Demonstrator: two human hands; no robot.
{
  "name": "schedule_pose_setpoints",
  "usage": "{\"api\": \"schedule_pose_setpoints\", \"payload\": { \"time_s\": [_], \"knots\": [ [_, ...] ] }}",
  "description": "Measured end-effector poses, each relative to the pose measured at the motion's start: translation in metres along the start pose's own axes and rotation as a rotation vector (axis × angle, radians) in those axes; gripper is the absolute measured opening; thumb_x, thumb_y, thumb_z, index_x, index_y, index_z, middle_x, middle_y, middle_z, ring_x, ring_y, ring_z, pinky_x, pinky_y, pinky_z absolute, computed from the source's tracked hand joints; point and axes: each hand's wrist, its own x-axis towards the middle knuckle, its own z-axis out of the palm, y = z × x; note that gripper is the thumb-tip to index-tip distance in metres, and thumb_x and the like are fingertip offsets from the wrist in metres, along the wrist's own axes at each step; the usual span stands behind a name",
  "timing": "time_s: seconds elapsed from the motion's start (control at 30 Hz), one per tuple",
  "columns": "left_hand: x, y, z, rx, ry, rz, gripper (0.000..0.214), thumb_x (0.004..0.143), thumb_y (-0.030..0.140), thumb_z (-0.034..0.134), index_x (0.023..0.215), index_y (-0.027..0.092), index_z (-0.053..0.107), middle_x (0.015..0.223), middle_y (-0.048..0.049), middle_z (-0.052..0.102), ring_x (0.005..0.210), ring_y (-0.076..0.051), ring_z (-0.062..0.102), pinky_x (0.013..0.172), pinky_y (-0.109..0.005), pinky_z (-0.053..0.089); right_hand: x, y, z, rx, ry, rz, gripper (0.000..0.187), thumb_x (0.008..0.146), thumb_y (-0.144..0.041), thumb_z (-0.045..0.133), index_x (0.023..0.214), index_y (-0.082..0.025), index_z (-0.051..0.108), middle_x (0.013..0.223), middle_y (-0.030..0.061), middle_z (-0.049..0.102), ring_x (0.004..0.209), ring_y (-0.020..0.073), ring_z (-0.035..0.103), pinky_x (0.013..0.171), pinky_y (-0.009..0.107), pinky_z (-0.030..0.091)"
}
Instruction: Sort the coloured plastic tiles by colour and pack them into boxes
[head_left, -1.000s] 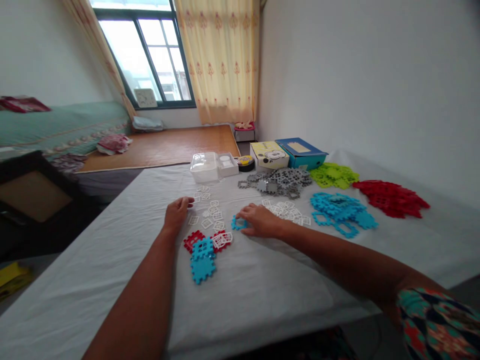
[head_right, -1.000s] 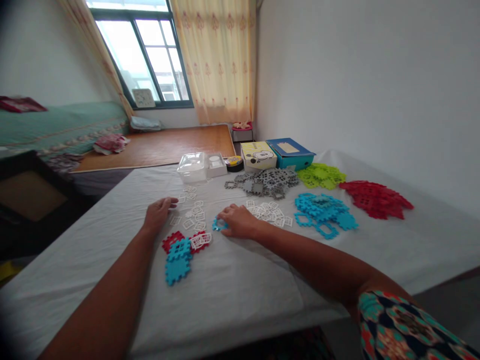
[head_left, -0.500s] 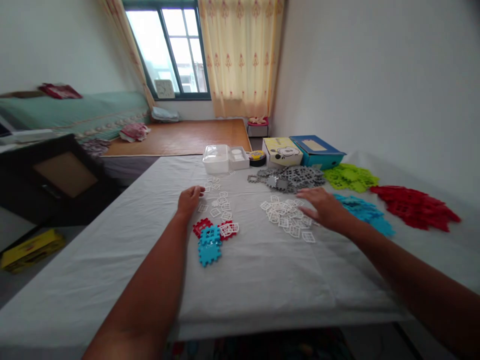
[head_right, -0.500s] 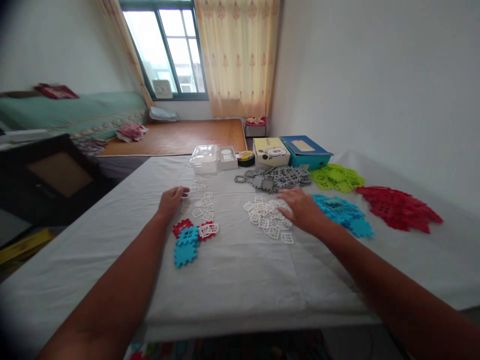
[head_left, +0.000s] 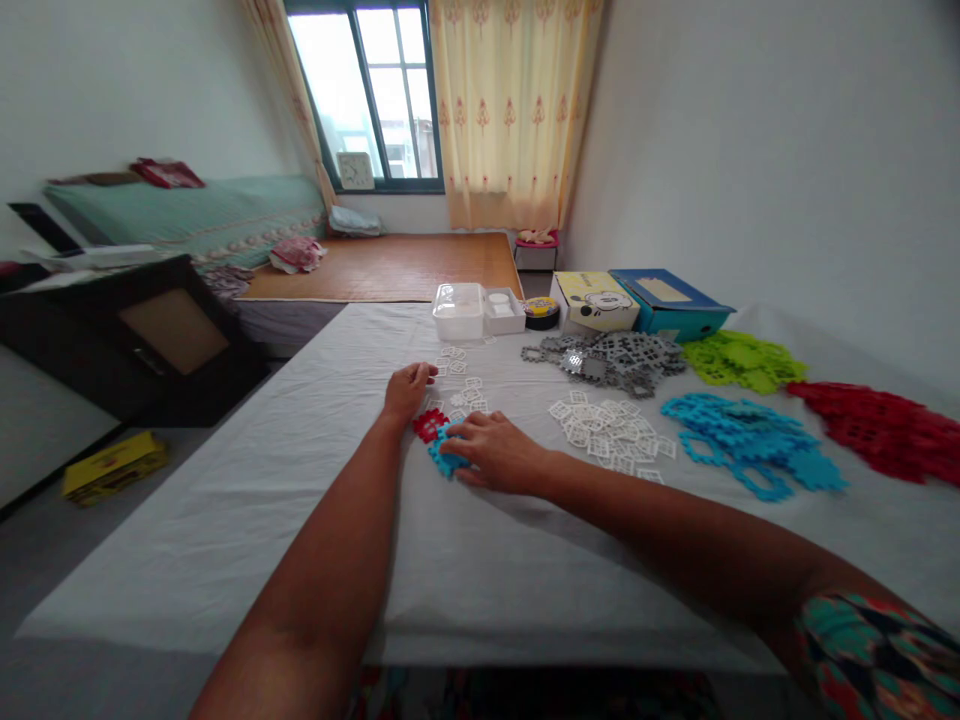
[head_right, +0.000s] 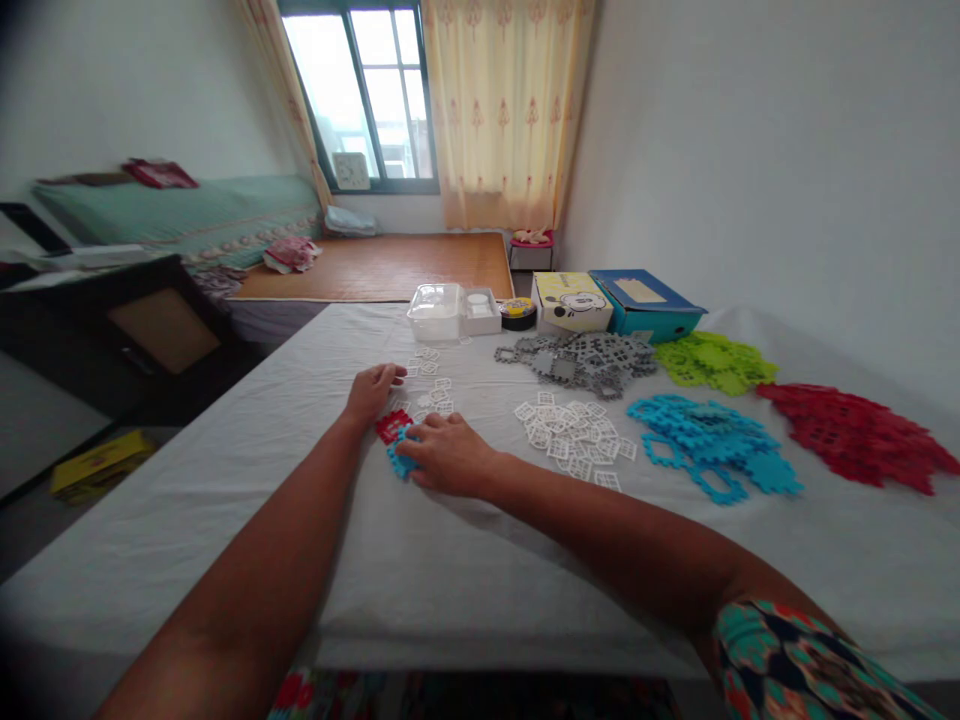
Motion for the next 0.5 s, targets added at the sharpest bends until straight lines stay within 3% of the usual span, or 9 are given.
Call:
{"api": "schedule_pose_setpoints", "payload": {
  "time_s": [0.07, 0.17, 0.27, 0.4, 0.5],
  "knots": [
    [0.000, 0.001, 0.000, 0.009, -0.001, 0.007, 0.048, 0.086, 0.048, 0.038, 0.088, 0.013, 0.071, 0.087, -0.0098, 0.074, 0.074, -0.019, 0.067, 0.069, -0.029, 0.050, 0.000, 0.016, -0.002, 0.066, 0.011, 0.059, 0.019, 0.085, -0.018, 0.059, 0.104, -0.020, 0.064, 0.101, 0.0069, 0.067, 0.096, 0.0218, 0.055, 0.085, 0.035, 0.042],
    [0.000, 0.000, 0.000, 0.011, -0.002, 0.007, 0.047, 0.086, 0.048, 0.039, 0.087, 0.013, 0.071, 0.087, -0.0097, 0.073, 0.073, -0.019, 0.067, 0.069, -0.029, 0.050, -0.004, 0.035, -0.005, 0.183, 0.068, 0.157, 0.017, 0.082, -0.011, 0.061, 0.098, -0.017, 0.064, 0.093, 0.0051, 0.068, 0.088, 0.0178, 0.056, 0.082, 0.030, 0.042],
    [0.002, -0.004, 0.000, 0.015, 0.000, 0.008, 0.047, 0.085, 0.048, 0.039, 0.087, 0.013, 0.071, 0.087, -0.0101, 0.073, 0.074, -0.019, 0.068, 0.068, -0.029, 0.050, -0.009, 0.041, -0.003, 0.210, 0.140, 0.204, 0.025, 0.081, -0.021, 0.067, 0.105, -0.018, 0.063, 0.101, 0.0066, 0.068, 0.094, 0.0197, 0.056, 0.084, 0.032, 0.042],
    [0.002, -0.006, 0.000, 0.033, -0.006, 0.024, 0.048, 0.085, 0.050, 0.039, 0.087, 0.014, 0.071, 0.087, -0.0102, 0.073, 0.074, -0.020, 0.068, 0.068, -0.029, 0.050, -0.008, 0.037, 0.006, 0.154, 0.109, 0.229, 0.039, 0.084, -0.041, 0.064, 0.117, -0.021, 0.062, 0.115, 0.0088, 0.066, 0.103, 0.0239, 0.054, 0.089, 0.037, 0.041],
    [0.001, -0.005, 0.000, 0.035, -0.004, 0.021, 0.049, 0.085, 0.052, 0.038, 0.087, 0.015, 0.071, 0.088, -0.0099, 0.073, 0.075, -0.020, 0.068, 0.068, -0.029, 0.050, -0.006, 0.035, 0.009, 0.142, 0.100, 0.257, 0.034, 0.087, -0.038, 0.061, 0.118, -0.026, 0.063, 0.114, 0.0063, 0.067, 0.103, 0.0230, 0.054, 0.090, 0.038, 0.040]
  ]
}}
